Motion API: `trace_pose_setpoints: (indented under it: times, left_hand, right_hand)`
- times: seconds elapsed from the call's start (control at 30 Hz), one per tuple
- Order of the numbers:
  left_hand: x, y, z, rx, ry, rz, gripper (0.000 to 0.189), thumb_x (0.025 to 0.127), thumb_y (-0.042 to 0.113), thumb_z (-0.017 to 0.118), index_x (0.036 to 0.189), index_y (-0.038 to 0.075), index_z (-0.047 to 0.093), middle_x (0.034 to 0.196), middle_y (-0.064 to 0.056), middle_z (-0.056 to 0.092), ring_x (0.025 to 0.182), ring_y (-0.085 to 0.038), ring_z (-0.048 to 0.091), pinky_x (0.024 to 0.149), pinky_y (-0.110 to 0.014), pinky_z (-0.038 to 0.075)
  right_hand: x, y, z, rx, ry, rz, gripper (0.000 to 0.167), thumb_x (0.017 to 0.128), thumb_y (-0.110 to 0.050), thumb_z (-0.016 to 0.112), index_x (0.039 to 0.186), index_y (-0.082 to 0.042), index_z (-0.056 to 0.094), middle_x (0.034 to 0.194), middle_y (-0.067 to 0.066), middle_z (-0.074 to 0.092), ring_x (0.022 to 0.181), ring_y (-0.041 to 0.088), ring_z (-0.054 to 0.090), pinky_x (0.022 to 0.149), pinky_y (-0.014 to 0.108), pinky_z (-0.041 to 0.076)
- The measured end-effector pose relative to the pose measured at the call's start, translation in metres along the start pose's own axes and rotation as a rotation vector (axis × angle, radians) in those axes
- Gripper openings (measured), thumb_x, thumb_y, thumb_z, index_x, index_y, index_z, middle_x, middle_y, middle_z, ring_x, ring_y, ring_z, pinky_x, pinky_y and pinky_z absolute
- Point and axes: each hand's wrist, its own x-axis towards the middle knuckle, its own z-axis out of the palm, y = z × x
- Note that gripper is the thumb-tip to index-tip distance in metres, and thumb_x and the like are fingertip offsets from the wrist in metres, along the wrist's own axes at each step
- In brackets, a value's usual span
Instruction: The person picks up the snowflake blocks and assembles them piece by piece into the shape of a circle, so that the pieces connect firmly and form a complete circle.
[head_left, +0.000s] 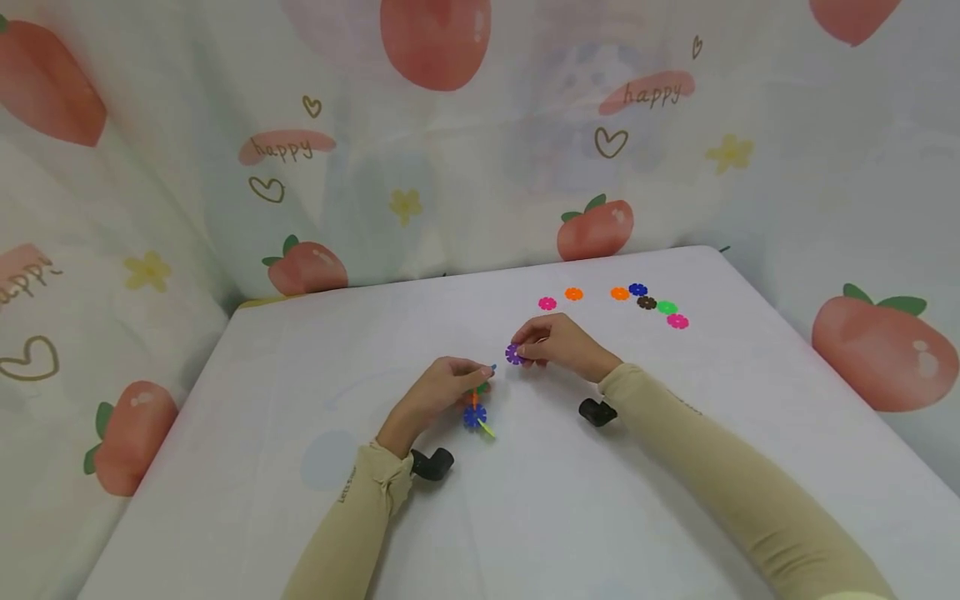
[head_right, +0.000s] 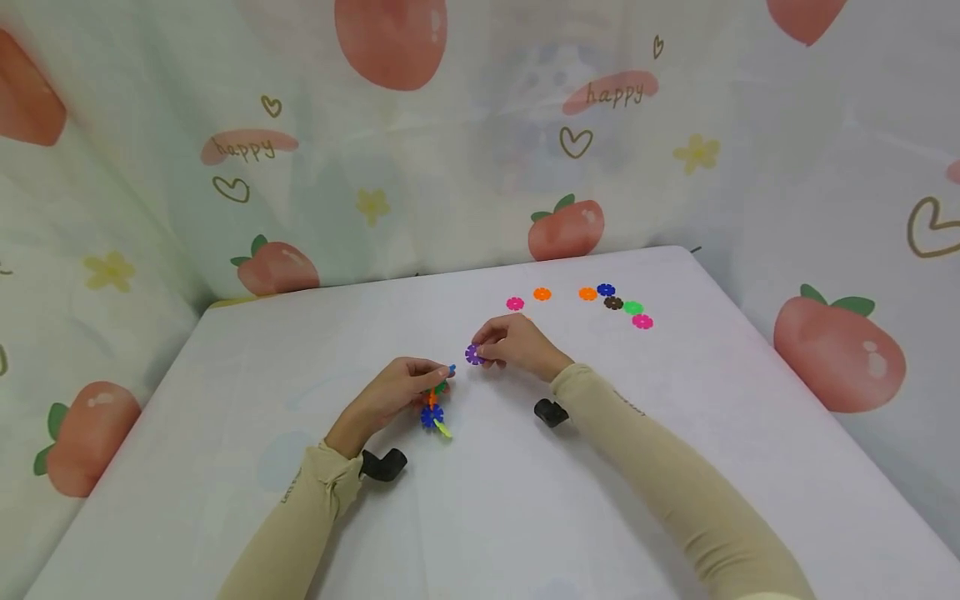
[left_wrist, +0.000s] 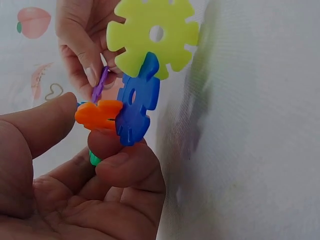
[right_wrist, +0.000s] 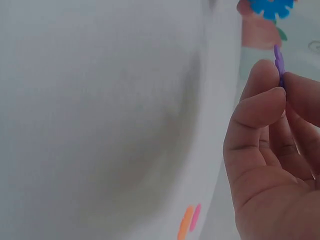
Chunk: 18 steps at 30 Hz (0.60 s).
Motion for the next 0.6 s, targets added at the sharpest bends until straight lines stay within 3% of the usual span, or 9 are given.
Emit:
trace_pose_setpoints:
  times: [0.33, 0.6]
  left_hand:
    - [0.001, 0.001, 0.001, 0.028, 0.001, -0.018, 0.044, 0.106, 0.039, 0.07, 0.132, 0.003, 0.074, 0.107, -0.003, 0.078, 0.091, -0.018, 0.059, 0.08, -0.031, 0.047]
    - [0.001, 0.003, 0.002, 0.056, 0.017, -0.012, 0.038, 0.107, 0.031, 0.069, 0.131, 0.002, 0.074, 0.102, -0.003, 0.074, 0.085, -0.019, 0.056, 0.075, -0.031, 0.045]
  right_hand:
    - [-0.003, -0.01, 0.015, 0.012, -0.057, -0.01, 0.016, 0.101, -0.006, 0.071, 0.115, -0.001, 0.076, 0.096, 0.01, 0.074, 0.086, 0.03, 0.069, 0.075, 0.034, 0.055]
    - [-0.001, -0.011, 0.022, -0.005, -0.057, -0.044, 0.012, 0.1, 0.0, 0.071, 0.11, 0.0, 0.078, 0.092, 0.009, 0.074, 0.08, 0.027, 0.067, 0.074, 0.033, 0.055]
